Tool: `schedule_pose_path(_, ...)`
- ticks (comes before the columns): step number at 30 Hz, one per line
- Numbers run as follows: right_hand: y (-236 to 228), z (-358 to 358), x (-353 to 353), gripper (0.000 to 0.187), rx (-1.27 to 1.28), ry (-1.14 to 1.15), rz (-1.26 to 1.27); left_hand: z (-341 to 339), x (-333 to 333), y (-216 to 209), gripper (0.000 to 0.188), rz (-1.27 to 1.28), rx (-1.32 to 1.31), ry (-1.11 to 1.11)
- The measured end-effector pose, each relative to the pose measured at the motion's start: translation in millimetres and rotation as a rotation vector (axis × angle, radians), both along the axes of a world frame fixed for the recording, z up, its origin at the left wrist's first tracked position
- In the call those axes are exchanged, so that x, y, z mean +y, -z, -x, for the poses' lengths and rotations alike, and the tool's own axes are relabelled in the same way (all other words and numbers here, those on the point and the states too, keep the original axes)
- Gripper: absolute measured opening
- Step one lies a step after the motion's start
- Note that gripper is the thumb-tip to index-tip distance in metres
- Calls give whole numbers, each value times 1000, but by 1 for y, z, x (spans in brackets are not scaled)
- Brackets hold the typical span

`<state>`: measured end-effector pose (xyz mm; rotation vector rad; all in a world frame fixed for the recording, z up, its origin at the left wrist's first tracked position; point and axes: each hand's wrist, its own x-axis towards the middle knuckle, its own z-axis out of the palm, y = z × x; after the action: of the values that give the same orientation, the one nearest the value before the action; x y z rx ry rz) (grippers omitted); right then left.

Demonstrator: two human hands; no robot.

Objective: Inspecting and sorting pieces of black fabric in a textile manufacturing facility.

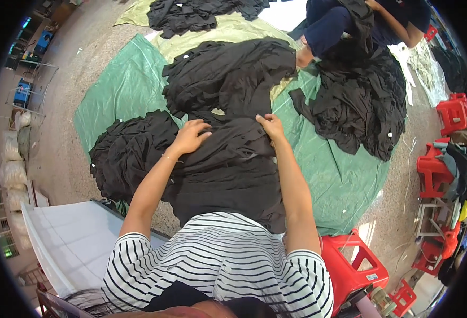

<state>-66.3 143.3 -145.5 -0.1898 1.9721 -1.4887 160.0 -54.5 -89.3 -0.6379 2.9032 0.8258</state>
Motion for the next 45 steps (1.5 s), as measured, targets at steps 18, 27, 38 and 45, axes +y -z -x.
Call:
schedule_pose_path(18,-338,-56,-95,25,219,-344,1031,98,3,-28,41,-404,945,-449)
schedule_pose_path(27,-392,32,78,26,443,64,988,-63,-80,-267,30,-413,952,-182)
schedule_pose_path(38,-309,12,136,24,302,51,450,-49,-7,-336,19,-215,131,160)
schedule_pose_path(45,-115,-41,167,50,757,-302,-200,-44,40,-120,18,-65,524,-124)
